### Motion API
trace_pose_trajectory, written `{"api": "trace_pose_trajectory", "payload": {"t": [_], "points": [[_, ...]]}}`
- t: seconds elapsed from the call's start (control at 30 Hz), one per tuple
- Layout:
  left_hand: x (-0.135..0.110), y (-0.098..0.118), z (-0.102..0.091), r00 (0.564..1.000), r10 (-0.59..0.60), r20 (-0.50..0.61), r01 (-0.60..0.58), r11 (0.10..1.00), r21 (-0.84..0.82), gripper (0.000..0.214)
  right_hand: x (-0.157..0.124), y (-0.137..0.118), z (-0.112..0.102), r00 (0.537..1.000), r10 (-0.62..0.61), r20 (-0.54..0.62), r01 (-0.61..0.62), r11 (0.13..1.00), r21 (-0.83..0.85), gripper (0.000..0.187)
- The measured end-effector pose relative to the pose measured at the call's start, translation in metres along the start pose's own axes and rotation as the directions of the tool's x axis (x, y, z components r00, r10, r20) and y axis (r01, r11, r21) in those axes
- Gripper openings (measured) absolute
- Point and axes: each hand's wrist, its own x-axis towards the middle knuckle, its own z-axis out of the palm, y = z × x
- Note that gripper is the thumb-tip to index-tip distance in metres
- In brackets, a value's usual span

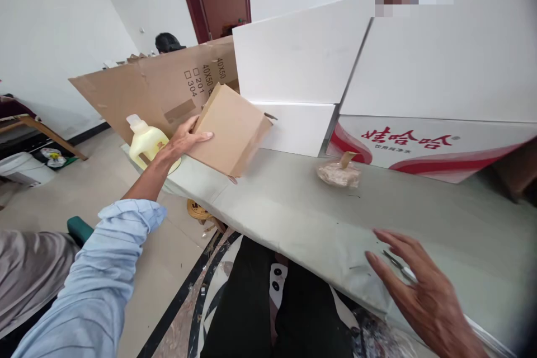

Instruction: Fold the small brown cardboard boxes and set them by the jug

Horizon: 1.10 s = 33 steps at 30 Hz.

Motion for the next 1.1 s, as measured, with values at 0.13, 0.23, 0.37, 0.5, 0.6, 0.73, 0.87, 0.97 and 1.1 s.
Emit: {"api": "trace_pose_trajectory", "payload": {"t": [0.13,0.23,0.37,0.5,0.6,0.73,0.87,0.97,1.1], "points": [[-0.035,0.009,0.033,0.992,-0.061,0.113,0.093,0.948,-0.303,0.098,0.019,-0.033,0.023,0.994,0.071,0.081,-0.087,0.971,0.221,0.040],[-0.056,0.022,0.054,0.981,0.005,0.194,0.047,0.963,-0.265,0.100,0.025,-0.048,0.034,0.992,0.099,0.081,-0.118,0.947,0.298,0.052],[-0.075,0.047,0.076,0.930,0.277,0.242,-0.316,0.938,0.140,0.102,0.029,-0.048,0.029,0.992,0.088,-0.091,-0.071,0.982,0.174,0.079],[-0.096,0.069,0.112,0.754,0.516,0.405,-0.651,0.670,0.358,0.099,0.029,-0.038,0.011,0.997,0.078,-0.005,-0.076,0.983,0.166,0.107],[-0.112,0.081,0.136,0.663,0.536,0.523,-0.731,0.612,0.300,0.110,0.021,-0.033,0.002,0.991,0.083,0.109,-0.107,0.965,0.241,0.101],[-0.118,0.083,0.142,0.723,0.492,0.486,-0.614,0.780,0.123,0.095,0.006,-0.033,-0.005,0.995,0.092,0.045,-0.100,0.970,0.221,0.080],[-0.118,0.076,0.135,0.855,0.380,0.354,-0.352,0.925,-0.142,0.048,0.005,-0.045,-0.017,1.000,0.010,0.006,-0.011,0.984,0.177,0.077],[-0.124,0.073,0.134,0.870,0.387,0.306,-0.320,0.915,-0.247,0.021,0.011,-0.058,-0.025,0.996,-0.089,-0.018,0.091,0.989,0.113,0.067],[-0.135,0.074,0.134,0.851,0.460,0.255,-0.410,0.884,-0.224,0.016,0.009,-0.074,-0.034,0.977,-0.211,-0.024,0.210,0.977,-0.044,0.022]]}}
